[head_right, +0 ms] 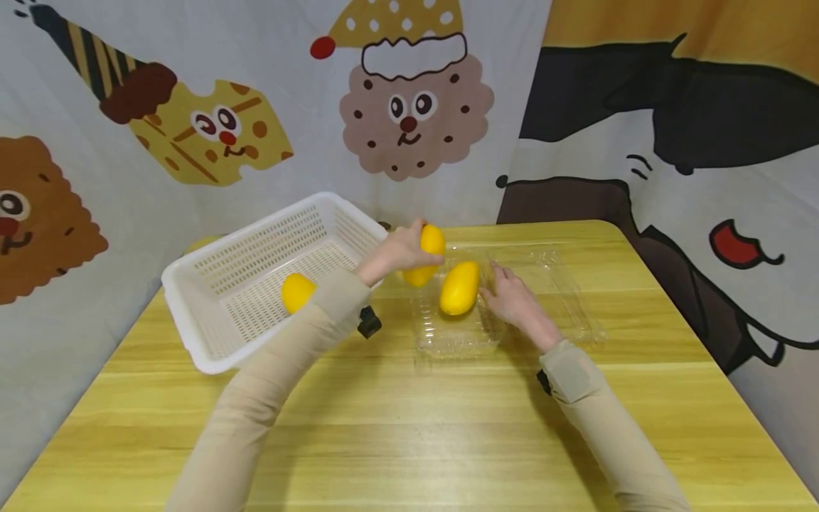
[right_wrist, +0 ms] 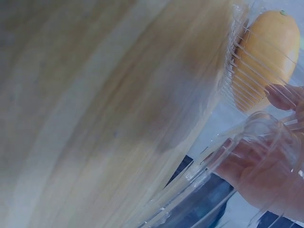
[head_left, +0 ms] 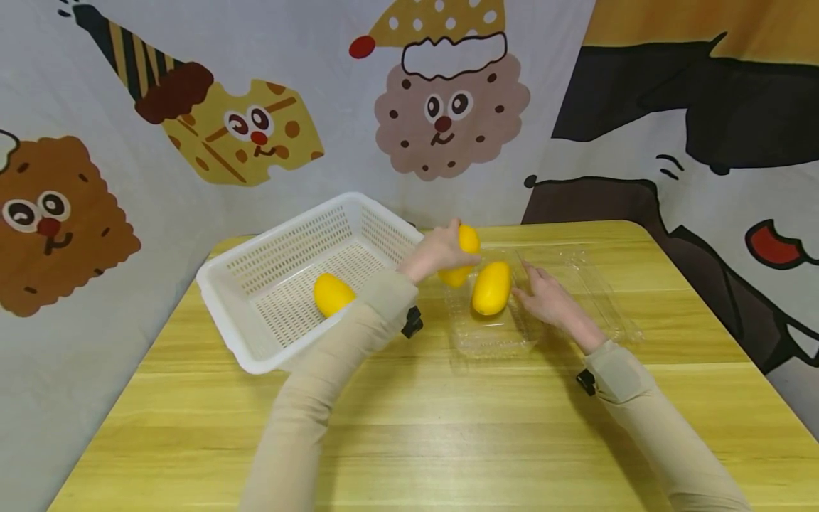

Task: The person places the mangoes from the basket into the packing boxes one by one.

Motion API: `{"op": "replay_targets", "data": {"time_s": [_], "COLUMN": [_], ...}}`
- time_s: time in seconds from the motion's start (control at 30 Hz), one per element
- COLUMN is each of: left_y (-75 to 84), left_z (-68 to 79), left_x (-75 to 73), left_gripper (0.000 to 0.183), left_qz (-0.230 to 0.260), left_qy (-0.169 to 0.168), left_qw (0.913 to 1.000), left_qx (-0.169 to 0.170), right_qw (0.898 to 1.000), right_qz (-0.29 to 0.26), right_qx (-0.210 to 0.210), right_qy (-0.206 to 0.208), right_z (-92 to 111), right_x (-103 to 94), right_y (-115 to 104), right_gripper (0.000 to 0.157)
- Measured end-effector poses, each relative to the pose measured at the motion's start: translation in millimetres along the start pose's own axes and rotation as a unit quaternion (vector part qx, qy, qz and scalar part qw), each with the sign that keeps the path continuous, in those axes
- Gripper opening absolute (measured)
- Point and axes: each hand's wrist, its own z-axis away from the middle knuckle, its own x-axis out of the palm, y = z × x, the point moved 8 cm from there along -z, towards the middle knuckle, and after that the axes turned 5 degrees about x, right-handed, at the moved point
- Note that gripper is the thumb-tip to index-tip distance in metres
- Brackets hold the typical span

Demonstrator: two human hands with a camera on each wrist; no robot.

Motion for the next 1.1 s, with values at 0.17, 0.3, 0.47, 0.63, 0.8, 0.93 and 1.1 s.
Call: {"op": "replay_targets", "data": {"time_s": [0.17, 0.3, 0.47, 0.63, 0.8, 0.93, 1.1], "left_y": [1.6, 0.1, -6.0, -9.9, -11.3, -11.0, -11.2], "left_z": [-6.3, -10.7, -14.1, -17.5, -21.2, -23.0, -24.9], "left_x": [14.0, 24.6, 35.2, 43.4, 51.1, 54.9, 56.7], "left_gripper": [0.095, 0.094, 0.097, 0.099, 0.099, 0.098, 0.097], "left_qz": [-0.004, -0.011, -0.024, -0.039, -0.04, -0.046, -0.06], "left_qy": [0.008, 0.003, -0.018, -0.038, -0.047, -0.044, -0.037], "left_qw": [0.9999, 0.9998, 0.9995, 0.9985, 0.9981, 0.998, 0.9975], "left_qx": [0.014, 0.018, -0.003, -0.006, -0.003, 0.003, 0.01], "right_qw": [1.0, 1.0, 1.0, 1.0, 1.0, 1.0, 1.0], "right_qz": [-0.002, -0.004, -0.001, 0.001, 0.006, 0.008, 0.008], "right_qx": [0.0, -0.001, -0.003, -0.002, -0.001, -0.001, -0.002], "right_qy": [-0.001, 0.0, 0.002, 0.002, 0.004, 0.004, 0.004], "right_z": [0.3, 1.0, 1.0, -0.1, -0.8, -0.7, -0.6], "right_x": [0.4, 0.2, -0.2, -0.9, -2.1, -2.4, -2.0], "right_y": [0.8, 0.7, 0.7, 1.0, 0.7, 0.9, 1.0], "right_gripper": [0.073, 0.073, 0.072, 0.071, 0.067, 0.065, 0.064]}}
